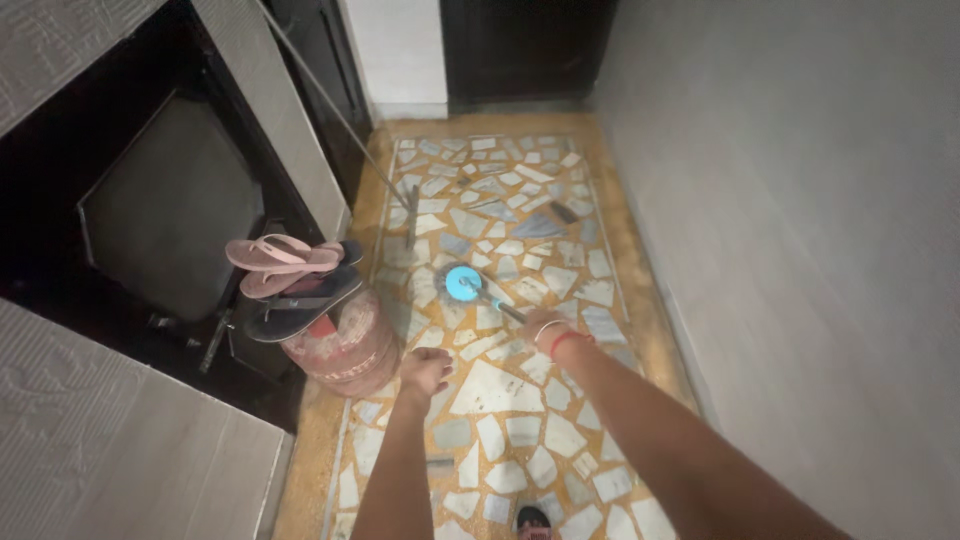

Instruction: The person dips a mop into a bucket of water, wrings it out, and then mops the floor in a hallway and on a set of stairs.

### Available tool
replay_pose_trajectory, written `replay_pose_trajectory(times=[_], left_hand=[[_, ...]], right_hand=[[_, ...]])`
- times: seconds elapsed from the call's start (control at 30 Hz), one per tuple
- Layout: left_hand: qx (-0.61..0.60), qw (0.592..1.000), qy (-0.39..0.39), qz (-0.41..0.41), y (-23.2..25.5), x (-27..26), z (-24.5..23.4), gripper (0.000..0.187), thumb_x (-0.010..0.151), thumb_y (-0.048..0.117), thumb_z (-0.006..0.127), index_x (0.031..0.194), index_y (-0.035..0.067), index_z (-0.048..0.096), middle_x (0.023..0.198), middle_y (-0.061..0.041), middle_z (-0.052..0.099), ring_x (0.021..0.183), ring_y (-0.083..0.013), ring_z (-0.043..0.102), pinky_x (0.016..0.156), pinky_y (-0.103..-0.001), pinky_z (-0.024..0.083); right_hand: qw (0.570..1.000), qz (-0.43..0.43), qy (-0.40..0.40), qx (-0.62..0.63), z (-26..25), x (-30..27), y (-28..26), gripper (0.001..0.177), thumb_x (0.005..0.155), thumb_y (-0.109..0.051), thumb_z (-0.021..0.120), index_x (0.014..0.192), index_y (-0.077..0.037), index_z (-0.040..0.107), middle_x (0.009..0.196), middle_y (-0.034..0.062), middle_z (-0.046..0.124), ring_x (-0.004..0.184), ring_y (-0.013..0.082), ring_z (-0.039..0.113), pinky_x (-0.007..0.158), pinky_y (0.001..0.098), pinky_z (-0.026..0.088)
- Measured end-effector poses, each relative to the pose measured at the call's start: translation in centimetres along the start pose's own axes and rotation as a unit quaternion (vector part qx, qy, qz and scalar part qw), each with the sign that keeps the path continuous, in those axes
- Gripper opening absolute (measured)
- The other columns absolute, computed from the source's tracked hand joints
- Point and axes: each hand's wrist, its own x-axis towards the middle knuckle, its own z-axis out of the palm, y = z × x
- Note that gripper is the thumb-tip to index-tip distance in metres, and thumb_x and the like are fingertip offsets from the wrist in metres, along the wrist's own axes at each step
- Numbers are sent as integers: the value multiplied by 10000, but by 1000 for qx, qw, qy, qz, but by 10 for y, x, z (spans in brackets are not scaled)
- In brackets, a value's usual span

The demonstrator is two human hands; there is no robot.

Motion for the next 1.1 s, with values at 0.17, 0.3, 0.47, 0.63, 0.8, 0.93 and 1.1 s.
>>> replay_pose_trajectory(times=[0.17,0.3,0.47,0.63,0.8,0.93,1.1], left_hand=[[20,996,-71,50,-22,-5,23,213,847,68,735,1056,30,743,888,-116,724,749,-250,657,584,-387,503],[49,996,-52,56,-21,-39,25,167,865,102,670,1024,66,709,882,-54,734,774,-171,706,592,-356,545],[30,997,-69,17,-41,-49,22,172,887,104,613,1028,61,701,845,-56,735,736,-168,704,576,-364,561],[-39,990,-131,29,-61,-24,22,174,835,15,689,1005,18,650,816,-121,698,643,-222,640,493,-390,417],[-60,988,-144,20,-77,-18,4,126,876,79,679,999,50,680,871,-84,736,698,-179,677,539,-364,491],[3,996,-90,-14,-71,-25,3,124,916,153,681,1025,94,683,958,-24,749,869,-142,715,642,-340,543],[-18,995,-95,-39,-66,-23,6,156,895,137,665,1045,113,700,990,-30,757,909,-169,718,697,-350,575]], right_hand=[[992,-17,-38,-123,-14,-89,37,278,868,-186,636,1061,-18,746,992,215,765,968,358,772,836,471,614],[977,-66,-65,-192,-12,-153,51,259,798,-237,694,914,-18,769,904,196,737,870,336,738,813,458,585],[989,-69,-40,-122,2,-221,61,218,825,-172,631,825,0,766,855,196,760,820,312,773,765,407,604],[998,17,12,-54,12,-261,44,179,827,-137,616,903,-34,740,890,170,772,888,298,806,809,397,621],[987,76,127,-67,41,-242,26,232,861,-147,612,1017,-73,767,1064,183,745,1022,367,727,854,462,603],[985,43,148,-74,37,-209,10,243,863,-147,617,1062,-86,742,1057,182,742,1004,362,729,847,473,599],[986,63,154,-24,33,-130,3,205,930,-164,577,1062,-127,729,1057,166,744,1007,369,733,824,487,607]])
